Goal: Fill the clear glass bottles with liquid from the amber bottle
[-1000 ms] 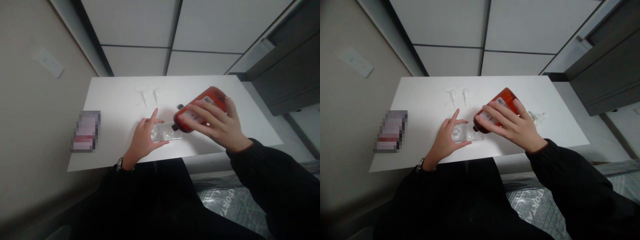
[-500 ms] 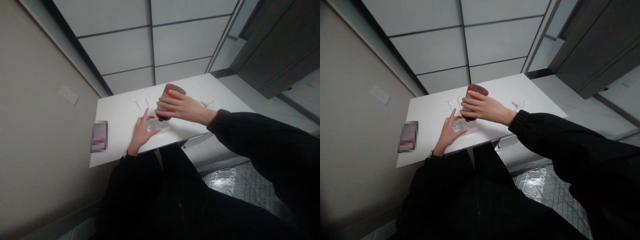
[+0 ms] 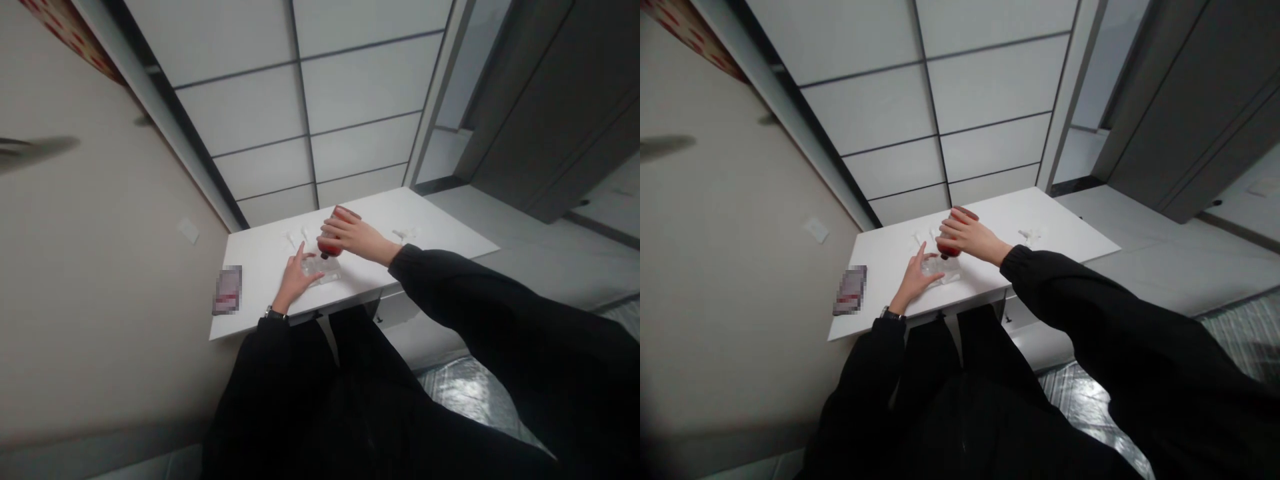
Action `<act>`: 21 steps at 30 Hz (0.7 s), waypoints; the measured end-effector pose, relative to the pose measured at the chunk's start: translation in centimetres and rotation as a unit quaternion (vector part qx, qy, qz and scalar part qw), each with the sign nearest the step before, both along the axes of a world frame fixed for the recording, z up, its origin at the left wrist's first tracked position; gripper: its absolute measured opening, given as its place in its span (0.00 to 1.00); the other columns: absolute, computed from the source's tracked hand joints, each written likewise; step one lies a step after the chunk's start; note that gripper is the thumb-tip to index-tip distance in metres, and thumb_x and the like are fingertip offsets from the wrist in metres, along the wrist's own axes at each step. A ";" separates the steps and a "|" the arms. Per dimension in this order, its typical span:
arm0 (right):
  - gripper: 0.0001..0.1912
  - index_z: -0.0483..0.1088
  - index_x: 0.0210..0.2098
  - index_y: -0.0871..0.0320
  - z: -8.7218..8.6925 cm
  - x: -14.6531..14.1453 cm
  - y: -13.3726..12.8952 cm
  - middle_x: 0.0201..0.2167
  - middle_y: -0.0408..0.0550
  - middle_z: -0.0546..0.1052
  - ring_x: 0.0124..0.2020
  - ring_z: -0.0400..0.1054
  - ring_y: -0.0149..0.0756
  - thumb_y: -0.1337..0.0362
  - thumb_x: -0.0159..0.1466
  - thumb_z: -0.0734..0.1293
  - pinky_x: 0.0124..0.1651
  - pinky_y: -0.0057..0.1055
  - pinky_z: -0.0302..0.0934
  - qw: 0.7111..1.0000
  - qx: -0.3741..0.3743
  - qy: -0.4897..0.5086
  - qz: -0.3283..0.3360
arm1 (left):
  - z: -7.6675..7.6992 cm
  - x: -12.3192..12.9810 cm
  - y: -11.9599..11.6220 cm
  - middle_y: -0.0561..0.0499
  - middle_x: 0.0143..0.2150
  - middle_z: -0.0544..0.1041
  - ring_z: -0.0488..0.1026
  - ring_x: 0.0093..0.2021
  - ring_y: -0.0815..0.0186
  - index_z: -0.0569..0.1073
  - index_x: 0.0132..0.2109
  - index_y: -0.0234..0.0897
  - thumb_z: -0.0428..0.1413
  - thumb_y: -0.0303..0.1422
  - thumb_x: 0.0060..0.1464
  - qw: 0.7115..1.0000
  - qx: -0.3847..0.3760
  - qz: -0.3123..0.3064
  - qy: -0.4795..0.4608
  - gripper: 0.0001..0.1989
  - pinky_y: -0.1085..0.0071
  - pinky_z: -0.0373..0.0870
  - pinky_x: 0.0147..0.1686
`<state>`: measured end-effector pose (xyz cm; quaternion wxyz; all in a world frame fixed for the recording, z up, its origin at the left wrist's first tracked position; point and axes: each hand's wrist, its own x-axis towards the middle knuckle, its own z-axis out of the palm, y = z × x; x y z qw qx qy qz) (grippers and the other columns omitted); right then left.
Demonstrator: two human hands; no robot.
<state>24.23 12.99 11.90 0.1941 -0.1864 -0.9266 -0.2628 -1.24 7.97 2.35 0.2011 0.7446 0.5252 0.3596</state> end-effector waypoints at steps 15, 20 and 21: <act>0.44 0.68 0.66 0.54 -9.5 2.4 0.5 0.65 0.60 0.75 0.64 0.69 0.63 0.55 0.53 0.81 0.71 0.68 0.54 0.819 -0.392 0.410 -0.086 | 0.2 -0.1 0.1 0.43 0.63 0.79 0.68 0.65 0.49 0.47 0.80 0.43 0.71 0.39 0.54 1.000 -0.014 -0.007 0.023 0.57 0.50 0.61 0.67; 0.44 0.63 0.66 0.57 -12.9 2.3 0.5 0.56 0.62 0.79 0.54 0.77 0.54 0.43 0.59 0.76 0.59 0.56 0.71 0.774 -0.420 0.464 -0.099 | 0.4 -0.3 0.5 0.44 0.61 0.81 0.71 0.63 0.48 0.52 0.79 0.43 0.72 0.38 0.51 1.000 -0.004 0.003 0.001 0.56 0.48 0.62 0.67; 0.44 0.64 0.66 0.57 -13.4 2.0 0.6 0.56 0.61 0.80 0.53 0.77 0.53 0.42 0.58 0.76 0.59 0.55 0.72 0.766 -0.424 0.473 -0.094 | 0.5 -0.3 0.7 0.43 0.60 0.81 0.71 0.63 0.48 0.52 0.79 0.43 0.72 0.38 0.51 1.000 -0.002 0.006 0.002 0.55 0.48 0.63 0.67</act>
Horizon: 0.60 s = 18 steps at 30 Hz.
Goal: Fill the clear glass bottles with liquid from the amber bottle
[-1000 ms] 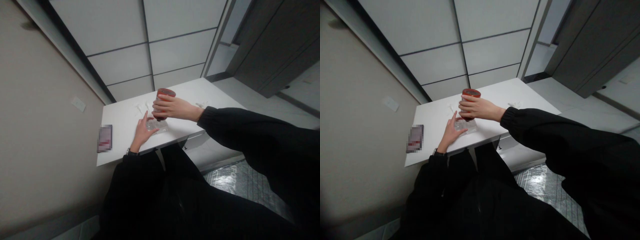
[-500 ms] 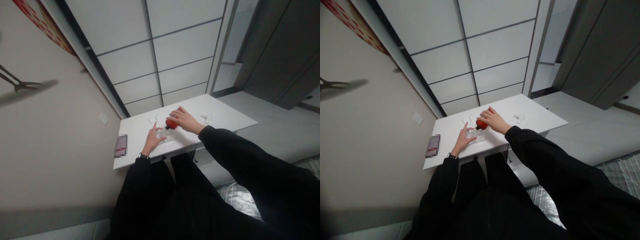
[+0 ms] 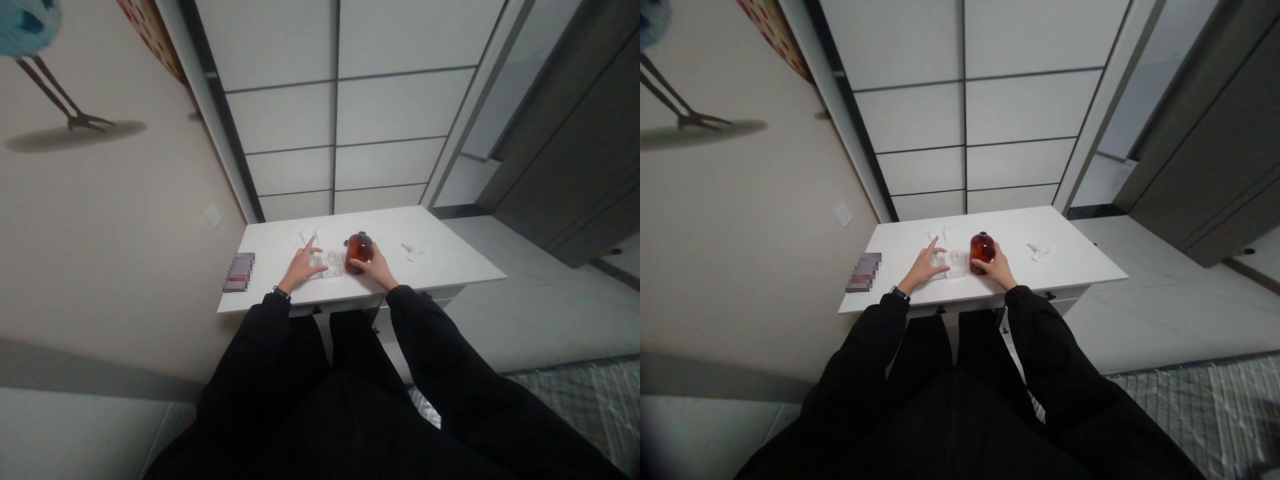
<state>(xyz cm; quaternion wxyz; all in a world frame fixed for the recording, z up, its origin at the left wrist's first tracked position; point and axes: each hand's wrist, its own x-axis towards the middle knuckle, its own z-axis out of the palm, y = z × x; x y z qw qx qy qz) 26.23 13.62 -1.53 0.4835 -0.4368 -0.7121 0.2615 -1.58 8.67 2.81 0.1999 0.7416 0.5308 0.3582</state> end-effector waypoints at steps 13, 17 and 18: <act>0.62 0.36 0.78 0.43 5.9 4.0 -0.6 0.80 0.57 0.47 0.82 0.41 0.56 0.24 0.58 0.66 0.79 0.66 0.40 0.976 0.165 0.144 -0.003 | 6.8 -4.5 -0.5 0.38 0.79 0.56 0.59 0.76 0.46 0.49 0.78 0.48 0.65 0.60 0.54 0.990 0.133 -0.037 -0.034 0.55 0.46 0.54 0.75; 0.58 0.45 0.74 0.44 8.3 3.8 0.4 0.71 0.59 0.63 0.73 0.60 0.58 0.20 0.57 0.63 0.74 0.68 0.50 0.971 0.157 0.183 0.014 | 7.8 -5.6 -1.1 0.39 0.72 0.67 0.69 0.69 0.48 0.60 0.73 0.48 0.61 0.64 0.55 0.989 0.124 -0.005 -0.085 0.47 0.47 0.62 0.70; 0.57 0.47 0.72 0.44 8.3 3.4 0.4 0.69 0.60 0.65 0.72 0.61 0.58 0.20 0.57 0.63 0.74 0.67 0.51 0.972 0.141 0.187 0.012 | 7.6 -5.7 -1.2 0.39 0.72 0.68 0.70 0.68 0.49 0.60 0.72 0.47 0.61 0.64 0.55 0.987 0.127 -0.002 -0.099 0.47 0.47 0.63 0.70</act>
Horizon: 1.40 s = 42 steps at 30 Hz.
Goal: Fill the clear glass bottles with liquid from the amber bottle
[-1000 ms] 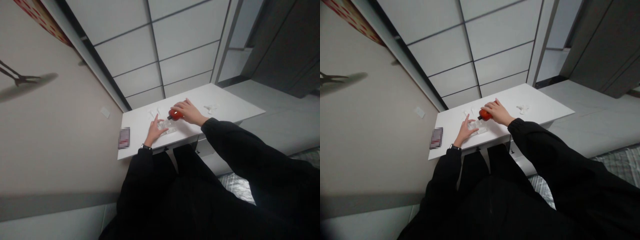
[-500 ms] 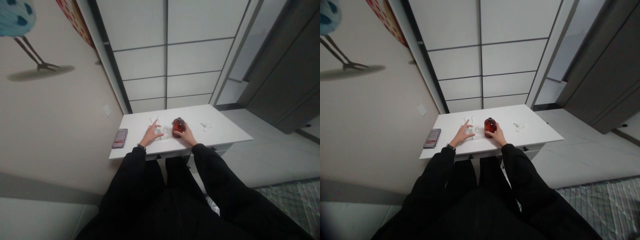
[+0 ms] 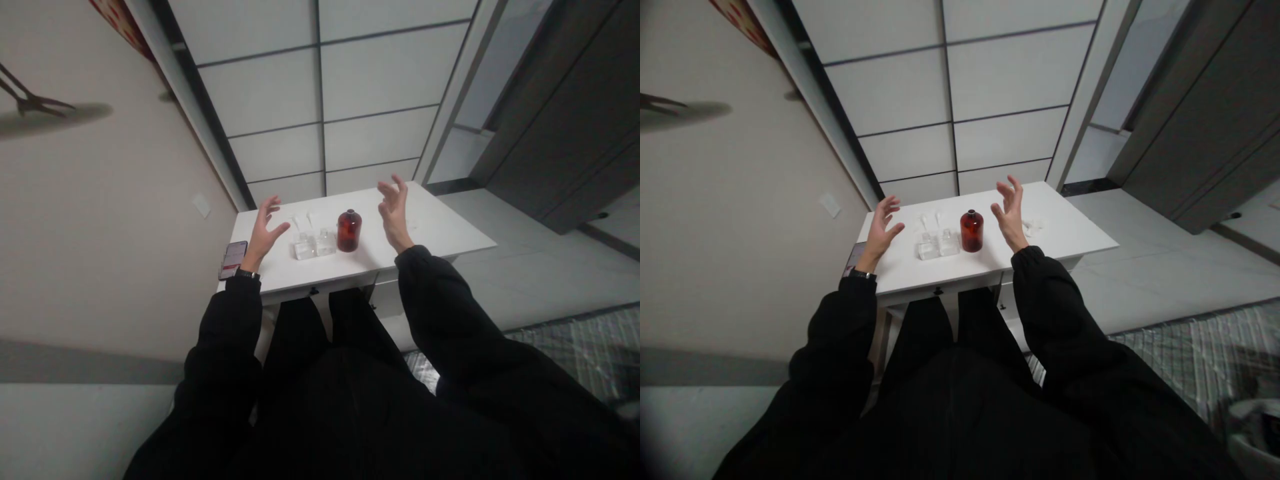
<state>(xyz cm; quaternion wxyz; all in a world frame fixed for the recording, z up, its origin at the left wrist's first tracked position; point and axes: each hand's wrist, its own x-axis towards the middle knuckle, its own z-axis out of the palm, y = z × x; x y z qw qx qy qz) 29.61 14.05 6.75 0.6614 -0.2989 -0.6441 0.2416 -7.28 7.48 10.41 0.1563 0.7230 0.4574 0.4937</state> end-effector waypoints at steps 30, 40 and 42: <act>0.30 0.75 0.28 0.51 -7.1 -2.0 9.2 0.25 0.45 0.76 0.29 0.72 0.40 0.37 0.73 0.60 0.41 0.42 0.69 0.983 -0.153 -0.018 -0.098 | -11.8 -0.4 15.1 0.46 0.46 0.78 0.79 0.46 0.51 0.78 0.60 0.44 0.64 0.37 0.61 0.944 -0.199 0.208 0.163 0.21 0.57 0.75 0.50; 0.30 0.66 0.20 0.52 -5.9 -2.9 8.4 0.18 0.41 0.69 0.23 0.63 0.37 0.39 0.71 0.62 0.33 0.37 0.59 0.979 -0.133 -0.083 -0.129 | -3.8 -0.9 10.4 0.48 0.38 0.83 0.83 0.36 0.60 0.70 0.59 0.39 0.60 0.39 0.63 0.970 -0.138 0.202 0.010 0.20 0.66 0.77 0.37; 0.30 0.66 0.19 0.52 -6.0 -3.0 8.2 0.17 0.41 0.69 0.23 0.63 0.36 0.41 0.70 0.63 0.33 0.36 0.59 0.979 -0.137 -0.098 -0.114 | -2.7 -0.6 7.1 0.47 0.41 0.84 0.85 0.43 0.59 0.68 0.60 0.41 0.59 0.44 0.64 0.978 -0.119 0.171 -0.022 0.22 0.67 0.79 0.40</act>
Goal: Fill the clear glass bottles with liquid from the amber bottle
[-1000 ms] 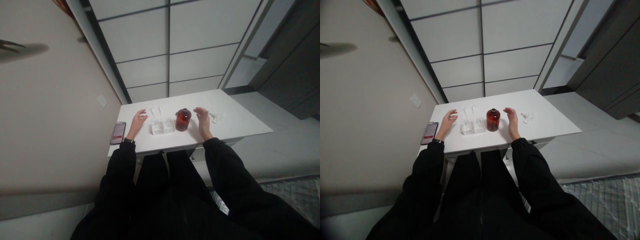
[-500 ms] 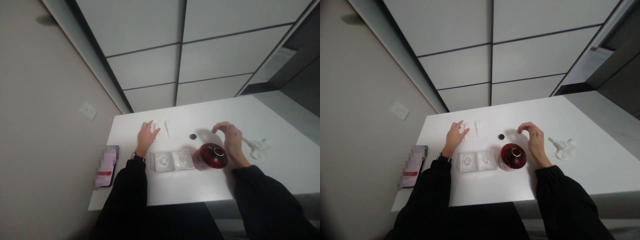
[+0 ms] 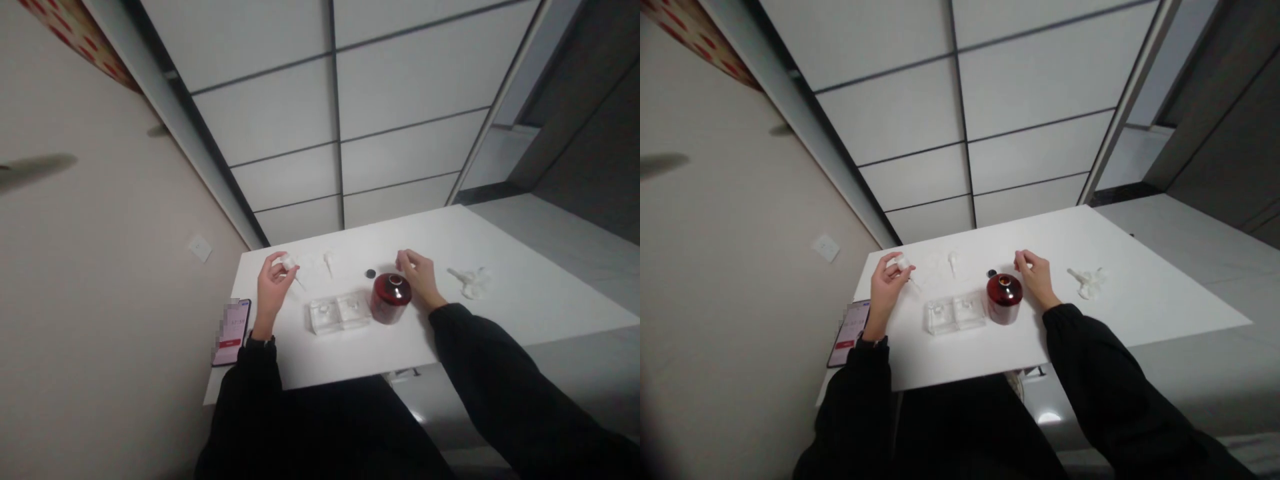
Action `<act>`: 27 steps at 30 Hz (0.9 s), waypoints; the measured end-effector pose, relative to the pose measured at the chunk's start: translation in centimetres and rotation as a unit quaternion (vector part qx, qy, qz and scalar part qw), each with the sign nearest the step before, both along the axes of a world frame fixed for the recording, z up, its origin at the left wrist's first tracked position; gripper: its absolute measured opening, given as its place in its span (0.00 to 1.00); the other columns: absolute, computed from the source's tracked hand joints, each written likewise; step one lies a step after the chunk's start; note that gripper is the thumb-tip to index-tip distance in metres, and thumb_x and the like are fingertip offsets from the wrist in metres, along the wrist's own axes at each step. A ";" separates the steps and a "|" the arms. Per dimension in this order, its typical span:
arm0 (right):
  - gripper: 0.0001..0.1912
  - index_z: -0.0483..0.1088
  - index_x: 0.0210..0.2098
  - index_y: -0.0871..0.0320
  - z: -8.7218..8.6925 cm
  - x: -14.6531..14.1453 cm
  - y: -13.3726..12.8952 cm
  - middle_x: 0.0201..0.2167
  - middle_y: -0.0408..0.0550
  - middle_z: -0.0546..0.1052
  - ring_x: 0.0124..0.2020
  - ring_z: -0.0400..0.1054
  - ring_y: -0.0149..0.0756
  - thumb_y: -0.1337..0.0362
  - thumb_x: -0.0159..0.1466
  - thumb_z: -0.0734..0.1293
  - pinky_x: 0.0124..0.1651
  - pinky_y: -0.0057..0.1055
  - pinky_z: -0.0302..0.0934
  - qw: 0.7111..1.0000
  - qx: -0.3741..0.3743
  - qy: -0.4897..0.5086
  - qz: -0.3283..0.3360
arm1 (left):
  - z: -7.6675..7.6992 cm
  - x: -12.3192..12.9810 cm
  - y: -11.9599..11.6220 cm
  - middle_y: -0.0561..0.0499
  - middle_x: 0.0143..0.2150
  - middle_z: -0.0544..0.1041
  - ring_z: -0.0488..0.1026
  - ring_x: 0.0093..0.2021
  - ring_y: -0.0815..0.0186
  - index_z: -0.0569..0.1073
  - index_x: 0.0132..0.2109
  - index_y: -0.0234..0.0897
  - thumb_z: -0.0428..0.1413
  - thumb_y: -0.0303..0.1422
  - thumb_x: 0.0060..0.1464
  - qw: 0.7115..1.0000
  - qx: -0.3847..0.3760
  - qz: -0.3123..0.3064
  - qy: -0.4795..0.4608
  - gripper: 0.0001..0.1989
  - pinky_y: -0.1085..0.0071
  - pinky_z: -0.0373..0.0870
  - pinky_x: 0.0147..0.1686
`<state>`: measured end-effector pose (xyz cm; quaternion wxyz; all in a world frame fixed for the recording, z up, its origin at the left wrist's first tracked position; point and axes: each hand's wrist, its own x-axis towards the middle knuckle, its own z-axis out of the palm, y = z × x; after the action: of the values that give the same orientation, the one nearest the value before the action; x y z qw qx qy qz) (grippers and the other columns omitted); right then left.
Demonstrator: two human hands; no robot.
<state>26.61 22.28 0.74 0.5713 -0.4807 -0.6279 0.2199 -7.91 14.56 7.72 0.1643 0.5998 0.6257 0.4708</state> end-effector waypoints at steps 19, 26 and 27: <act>0.28 0.68 0.23 0.53 -0.5 0.1 0.5 0.18 0.43 0.71 0.24 0.67 0.37 0.40 0.70 0.62 0.34 0.36 0.60 0.998 -0.034 -0.052 0.030 | -0.8 3.3 -6.2 0.47 0.55 0.81 0.83 0.56 0.56 0.74 0.55 0.43 0.66 0.38 0.61 0.988 -0.016 -0.151 -0.023 0.17 0.54 0.75 0.64; 0.26 0.71 0.23 0.54 -0.6 0.0 0.6 0.18 0.43 0.73 0.23 0.68 0.36 0.43 0.69 0.64 0.33 0.35 0.59 0.995 -0.053 -0.064 0.050 | -5.4 3.3 -6.2 0.42 0.59 0.75 0.74 0.62 0.53 0.62 0.64 0.44 0.71 0.44 0.55 0.975 -0.059 -0.187 -0.103 0.37 0.49 0.68 0.67; 0.26 0.71 0.23 0.54 -0.5 0.1 0.5 0.19 0.43 0.73 0.24 0.68 0.36 0.43 0.69 0.64 0.33 0.35 0.59 0.995 -0.053 -0.064 0.049 | -5.9 3.4 -6.0 0.42 0.59 0.74 0.74 0.63 0.53 0.62 0.64 0.43 0.73 0.45 0.52 0.974 -0.050 -0.189 -0.113 0.40 0.50 0.68 0.67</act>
<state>26.66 22.82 0.21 0.4919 -0.4924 -0.6734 0.2493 -4.54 8.51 1.77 0.3500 0.6410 0.5011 0.4642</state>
